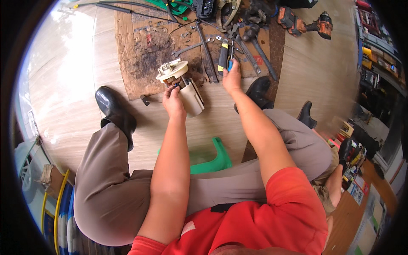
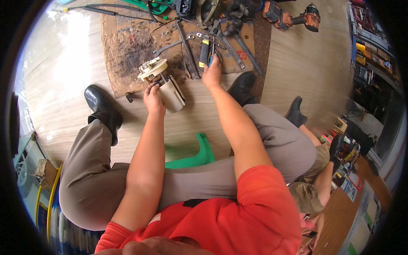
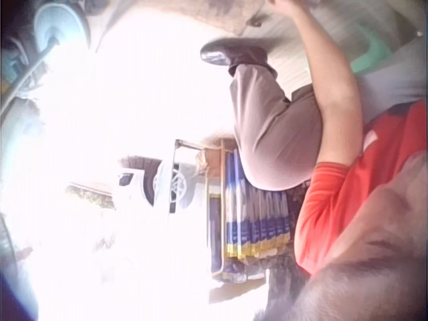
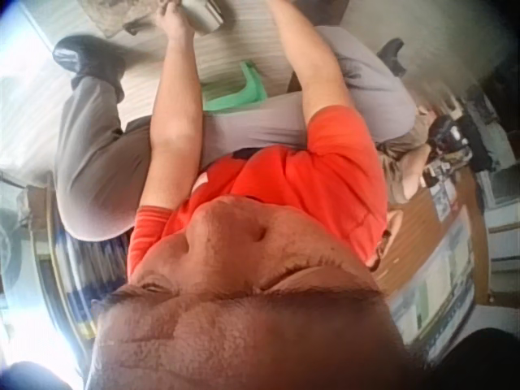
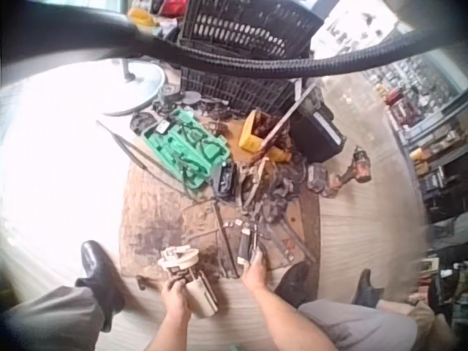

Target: The person manipulates a fuel pump assembly by hand, turning it over to inspect different sides, and uses a screwdriver to pry and disconnect a component.

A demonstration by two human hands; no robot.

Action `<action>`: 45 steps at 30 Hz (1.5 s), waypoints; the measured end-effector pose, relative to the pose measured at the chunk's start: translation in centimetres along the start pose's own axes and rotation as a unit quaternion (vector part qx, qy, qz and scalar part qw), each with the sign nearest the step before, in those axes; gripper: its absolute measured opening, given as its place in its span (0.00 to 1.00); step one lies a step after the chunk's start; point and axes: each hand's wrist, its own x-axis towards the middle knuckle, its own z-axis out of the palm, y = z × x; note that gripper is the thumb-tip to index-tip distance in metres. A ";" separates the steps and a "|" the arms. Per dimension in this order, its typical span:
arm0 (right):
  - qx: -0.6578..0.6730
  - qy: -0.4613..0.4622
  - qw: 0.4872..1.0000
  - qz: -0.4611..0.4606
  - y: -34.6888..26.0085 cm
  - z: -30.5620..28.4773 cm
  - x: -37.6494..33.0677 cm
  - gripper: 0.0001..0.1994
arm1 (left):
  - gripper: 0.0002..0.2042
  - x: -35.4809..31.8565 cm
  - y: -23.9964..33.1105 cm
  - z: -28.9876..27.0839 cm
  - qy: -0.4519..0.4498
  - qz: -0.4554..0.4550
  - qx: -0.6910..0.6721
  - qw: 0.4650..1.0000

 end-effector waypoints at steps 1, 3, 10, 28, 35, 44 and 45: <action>0.002 0.015 1.000 0.013 -0.4 -0.5 0.1 0.29 | 0.15 0.0 -0.4 -0.4 -0.008 0.004 -0.016 1.000; -0.029 -0.015 0.998 0.059 -1.7 -1.9 0.5 0.32 | 0.19 -1.4 0.0 -0.3 -0.015 0.029 0.020 0.999; -0.074 -0.334 0.928 -0.149 -10.4 -11.7 -2.6 0.21 | 0.29 -2.8 0.9 0.9 0.014 0.110 0.268 0.957; -0.358 -0.417 0.755 -0.356 -16.7 -10.8 -1.9 0.20 | 0.29 -2.4 0.2 0.6 0.018 0.155 0.261 0.953; -0.383 -0.430 0.736 -0.357 -18.0 -10.5 -1.3 0.19 | 0.29 -2.6 0.8 0.8 -0.002 0.107 0.238 0.965; -0.393 -0.463 0.731 -0.311 -19.4 -9.7 -1.6 0.19 | 0.30 -2.5 0.1 1.2 0.032 0.146 0.271 0.951; -0.396 -0.463 0.734 -0.300 -19.2 -9.6 -1.9 0.20 | 0.31 -2.6 0.0 1.2 0.042 0.160 0.283 0.945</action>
